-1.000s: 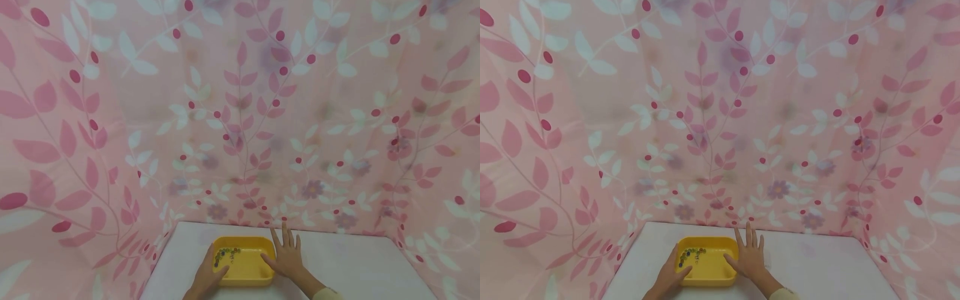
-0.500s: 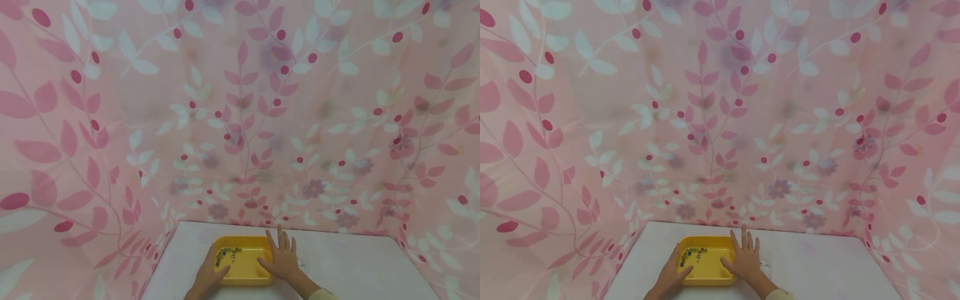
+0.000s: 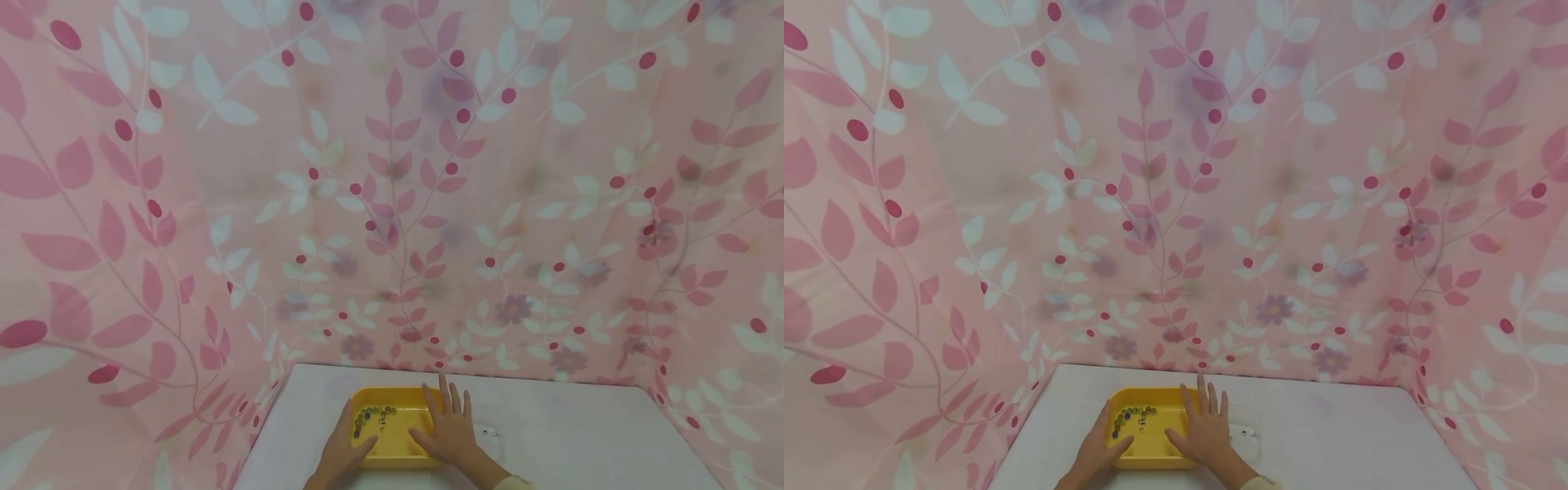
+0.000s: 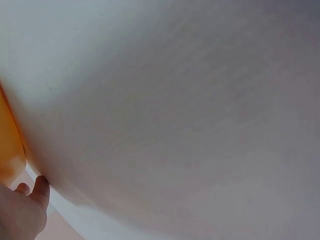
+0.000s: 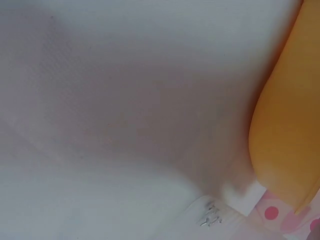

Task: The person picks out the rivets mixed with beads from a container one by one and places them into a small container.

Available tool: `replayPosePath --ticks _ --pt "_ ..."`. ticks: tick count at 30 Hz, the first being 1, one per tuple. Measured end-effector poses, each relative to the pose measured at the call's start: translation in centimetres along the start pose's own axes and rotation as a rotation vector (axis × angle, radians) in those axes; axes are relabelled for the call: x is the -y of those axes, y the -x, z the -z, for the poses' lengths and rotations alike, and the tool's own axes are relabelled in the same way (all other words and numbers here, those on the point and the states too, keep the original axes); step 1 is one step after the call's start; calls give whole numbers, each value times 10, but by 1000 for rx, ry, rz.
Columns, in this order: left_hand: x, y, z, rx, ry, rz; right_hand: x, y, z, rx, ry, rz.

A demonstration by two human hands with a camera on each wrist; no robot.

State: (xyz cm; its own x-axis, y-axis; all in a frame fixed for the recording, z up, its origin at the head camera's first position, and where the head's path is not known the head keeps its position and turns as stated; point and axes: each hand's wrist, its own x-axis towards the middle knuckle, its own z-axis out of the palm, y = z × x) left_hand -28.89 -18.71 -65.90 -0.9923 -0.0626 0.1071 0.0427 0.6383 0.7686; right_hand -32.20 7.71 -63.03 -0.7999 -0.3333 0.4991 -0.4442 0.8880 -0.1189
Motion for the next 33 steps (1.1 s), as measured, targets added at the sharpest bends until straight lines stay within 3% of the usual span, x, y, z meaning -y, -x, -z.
replayPosePath --ticks 11,21,28,33 --pt "-1 1 1 -1 -6 6 10 -5 1 38 -4 -6" --pt "-1 -1 0 6 -14 11 21 -8 6 23 10 23" --pt "-8 3 4 -4 -1 27 25 -11 -10 39 -61 25" --pt "-5 1 1 7 -35 11 24 -12 -25 22 -27 14"
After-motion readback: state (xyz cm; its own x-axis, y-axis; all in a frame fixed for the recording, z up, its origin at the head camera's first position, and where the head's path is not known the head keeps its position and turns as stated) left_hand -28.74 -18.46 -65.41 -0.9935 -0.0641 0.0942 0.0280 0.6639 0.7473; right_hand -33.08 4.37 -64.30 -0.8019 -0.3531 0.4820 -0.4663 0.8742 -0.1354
